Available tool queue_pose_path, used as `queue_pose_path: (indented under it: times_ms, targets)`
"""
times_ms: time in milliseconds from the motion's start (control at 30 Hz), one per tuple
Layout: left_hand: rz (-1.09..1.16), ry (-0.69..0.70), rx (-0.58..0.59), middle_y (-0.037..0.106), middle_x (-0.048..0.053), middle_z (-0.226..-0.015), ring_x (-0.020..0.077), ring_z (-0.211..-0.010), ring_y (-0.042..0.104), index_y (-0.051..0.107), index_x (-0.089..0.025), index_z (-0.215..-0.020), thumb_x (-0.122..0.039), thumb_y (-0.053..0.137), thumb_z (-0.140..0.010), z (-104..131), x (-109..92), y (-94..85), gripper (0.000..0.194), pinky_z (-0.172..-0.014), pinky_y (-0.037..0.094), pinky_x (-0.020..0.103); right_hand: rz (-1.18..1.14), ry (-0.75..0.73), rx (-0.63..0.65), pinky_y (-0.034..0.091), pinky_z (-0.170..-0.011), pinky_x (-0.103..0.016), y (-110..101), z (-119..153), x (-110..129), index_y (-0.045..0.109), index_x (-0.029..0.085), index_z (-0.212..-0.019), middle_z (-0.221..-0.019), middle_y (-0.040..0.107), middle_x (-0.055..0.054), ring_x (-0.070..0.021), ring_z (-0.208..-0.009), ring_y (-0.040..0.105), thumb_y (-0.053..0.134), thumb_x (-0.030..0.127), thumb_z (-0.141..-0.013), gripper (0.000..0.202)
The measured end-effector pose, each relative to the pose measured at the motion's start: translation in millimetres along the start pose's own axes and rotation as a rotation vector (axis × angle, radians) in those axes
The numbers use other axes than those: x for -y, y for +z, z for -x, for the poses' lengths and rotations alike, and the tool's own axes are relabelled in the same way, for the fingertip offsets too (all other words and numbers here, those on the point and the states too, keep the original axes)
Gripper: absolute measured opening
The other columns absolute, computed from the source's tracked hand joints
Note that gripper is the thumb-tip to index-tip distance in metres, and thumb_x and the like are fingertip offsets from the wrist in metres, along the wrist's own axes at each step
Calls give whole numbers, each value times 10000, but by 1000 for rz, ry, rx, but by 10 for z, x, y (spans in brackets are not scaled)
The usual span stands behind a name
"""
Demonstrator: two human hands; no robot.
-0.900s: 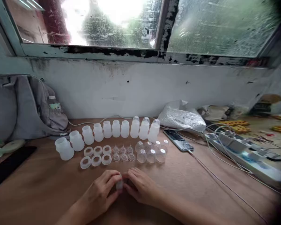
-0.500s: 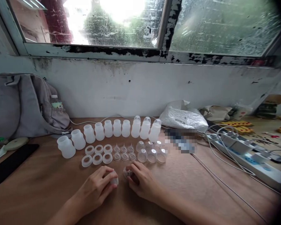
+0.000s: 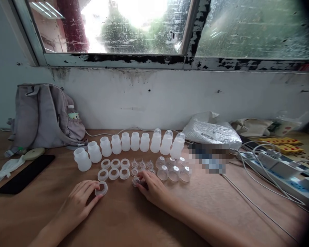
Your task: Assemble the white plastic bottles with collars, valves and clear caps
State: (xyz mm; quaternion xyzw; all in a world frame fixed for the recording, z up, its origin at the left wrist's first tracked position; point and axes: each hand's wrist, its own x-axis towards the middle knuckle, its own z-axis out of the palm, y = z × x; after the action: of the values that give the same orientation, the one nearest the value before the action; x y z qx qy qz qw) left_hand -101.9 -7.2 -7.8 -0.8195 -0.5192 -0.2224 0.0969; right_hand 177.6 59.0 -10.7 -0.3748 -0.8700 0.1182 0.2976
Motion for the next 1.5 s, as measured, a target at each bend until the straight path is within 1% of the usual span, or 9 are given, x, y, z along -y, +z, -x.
queue_pose_path:
  times_ms: [167, 367, 533, 700, 867, 1033, 1233, 1400, 1500]
  targets:
    - [-16, 5, 76, 602, 56, -952, 205, -899, 558, 527, -201, -950, -351, 470, -808, -42, 29, -87, 214, -790, 449, 333, 20, -21, -15, 444, -693, -290, 11, -17, -11, 471, 195, -925, -858, 554, -51, -161, -761, 533, 486, 150, -785, 148]
    - [-6, 11, 29, 562, 63, -1070, 217, -981, 529, 434, -213, -1132, -366, 465, -807, -222, -33, -193, 361, -833, 434, 362, -6, -46, -18, 452, -692, -281, 0, -19, 7, 483, 203, -919, -815, 583, -37, -165, -787, 543, 497, 163, -790, 135]
    - [57, 82, -7, 561, 69, -1053, 208, -1001, 509, 444, -191, -1119, -286, 444, -826, -487, -360, -171, 308, -860, 420, 369, 26, -99, -64, 447, -710, -296, -113, -49, 47, 478, 198, -990, -880, 582, -55, -171, -803, 544, 448, 172, -823, 171]
    - [164, 182, -12, 569, 72, -1014, 213, -978, 508, 483, -174, -1065, -170, 427, -811, -680, -741, -37, 260, -847, 425, 385, 162, -117, -264, 419, -772, -337, -567, -376, -26, 495, 188, -1017, -939, 580, -80, -198, -892, 519, 381, 170, -844, 209]
    - [254, 279, -32, 583, 63, -984, 201, -955, 508, 520, -170, -1008, -62, 405, -766, -612, -897, 181, 290, -853, 423, 378, 645, 18, -338, 186, -956, -512, -952, -793, -374, 371, 179, -1251, -1267, 424, -133, -298, -1201, 283, 392, 277, -843, 420]
    - [295, 306, -125, 601, 55, -956, 189, -941, 517, 535, -168, -964, -70, 413, -775, -527, -878, 258, 246, -847, 433, 362, 836, 55, -264, 19, -956, -591, -981, -917, -675, 453, 143, -1164, -1300, 388, -151, -324, -1250, 192, 407, 326, -839, 375]
    - [331, 260, -196, 595, 56, -952, 179, -956, 523, 517, -170, -964, -60, 415, -778, -533, -851, 222, 240, -855, 439, 342, 564, -42, -249, 175, -979, -518, -960, -650, -549, 460, 183, -1093, -956, 615, -71, -219, -943, 514, 388, 244, -860, 251]
    - [291, 204, -340, 533, 80, -1071, 208, -1063, 473, 447, -199, -1085, -116, 477, -777, -457, -868, 224, 321, -900, 420, 371, 255, -132, -475, 359, -891, -449, -1061, -164, -182, 446, 219, -1099, -1034, 577, -91, -238, -973, 515, 456, 231, -827, 273]
    - [350, 101, -443, 424, 115, -1207, 261, -1145, 397, 353, -225, -1161, -243, 554, -760, -395, -911, 219, 448, -924, 386, 449, -51, -60, -509, 432, -812, -416, -1025, 163, 61, 424, 246, -1100, -1062, 553, -103, -246, -979, 524, 491, 228, -810, 298]
